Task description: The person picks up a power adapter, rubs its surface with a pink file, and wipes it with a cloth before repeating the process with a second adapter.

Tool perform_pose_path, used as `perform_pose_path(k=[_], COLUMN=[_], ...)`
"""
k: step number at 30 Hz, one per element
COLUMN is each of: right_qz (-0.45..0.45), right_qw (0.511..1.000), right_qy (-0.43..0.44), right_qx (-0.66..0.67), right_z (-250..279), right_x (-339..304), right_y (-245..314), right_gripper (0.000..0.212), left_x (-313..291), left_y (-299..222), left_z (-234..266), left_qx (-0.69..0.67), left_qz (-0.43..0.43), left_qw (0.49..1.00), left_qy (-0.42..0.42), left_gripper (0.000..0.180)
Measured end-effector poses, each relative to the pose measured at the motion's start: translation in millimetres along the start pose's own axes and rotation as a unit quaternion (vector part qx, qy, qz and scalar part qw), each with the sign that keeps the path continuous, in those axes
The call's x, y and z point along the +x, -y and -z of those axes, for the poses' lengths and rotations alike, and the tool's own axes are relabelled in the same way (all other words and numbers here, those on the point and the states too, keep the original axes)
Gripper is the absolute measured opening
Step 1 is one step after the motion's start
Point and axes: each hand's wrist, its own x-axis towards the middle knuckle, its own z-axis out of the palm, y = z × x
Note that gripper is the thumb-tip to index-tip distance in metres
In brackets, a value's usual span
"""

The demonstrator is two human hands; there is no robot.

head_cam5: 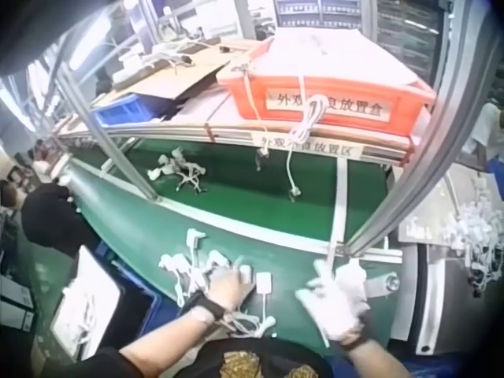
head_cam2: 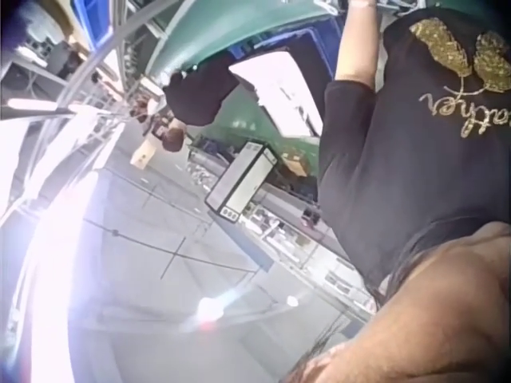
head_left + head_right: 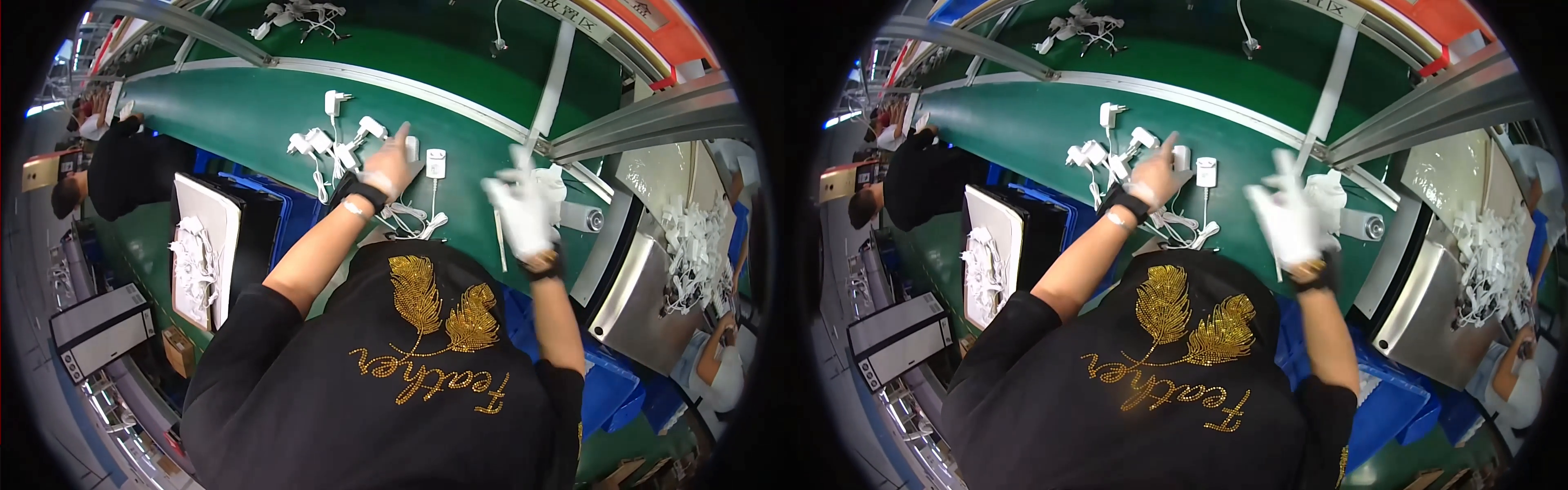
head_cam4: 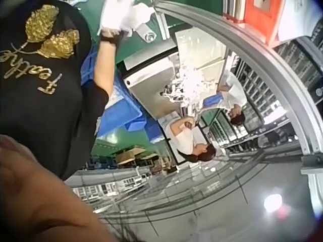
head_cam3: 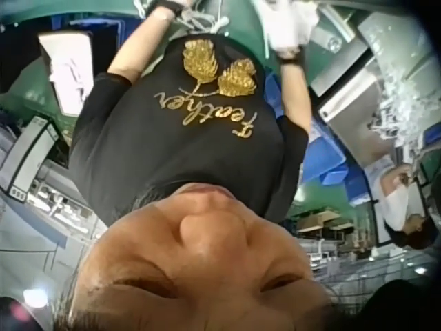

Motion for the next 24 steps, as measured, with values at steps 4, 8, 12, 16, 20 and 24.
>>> perform_pose_path(k=[4,8,12,16,20,24], right_qz=[0.054,0.053,0.009,-0.032,-0.017,-0.038], right_qw=[0.958,0.95,1.0,0.911,0.839,0.749], right_qy=[0.018,-0.019,0.014,0.079,0.135,0.222], right_qx=[-0.282,-0.307,0.017,0.404,0.527,0.624], right_z=[-97.3,-129.8,-99.0,-69.0,-48.5,-35.1], right_x=[46.5,70.0,67.7,17.1,-22.1,-27.5], right_y=[10.8,-37.1,-65.1,-5.7,44.3,24.5], right_gripper=[0.078,0.078,0.072,0.06,0.054,0.048], left_x=[35.5,31.8,-1.7,-43.4,-65.1,-74.5], left_y=[10.8,20.2,15.6,-7.8,-27.8,-35.9], left_z=[-32.7,-21.0,21.9,74.3,95.2,99.8], left_qx=[0.116,-0.075,-0.438,-0.606,-0.654,-0.68], left_qz=[-0.028,-0.055,-0.05,-0.067,-0.094,-0.096], left_qw=[0.993,0.995,0.893,0.784,0.733,0.701], left_qy=[0.0,0.025,0.088,0.116,0.163,0.193], left_gripper=[0.079,0.078,0.078,0.081,0.085,0.086])
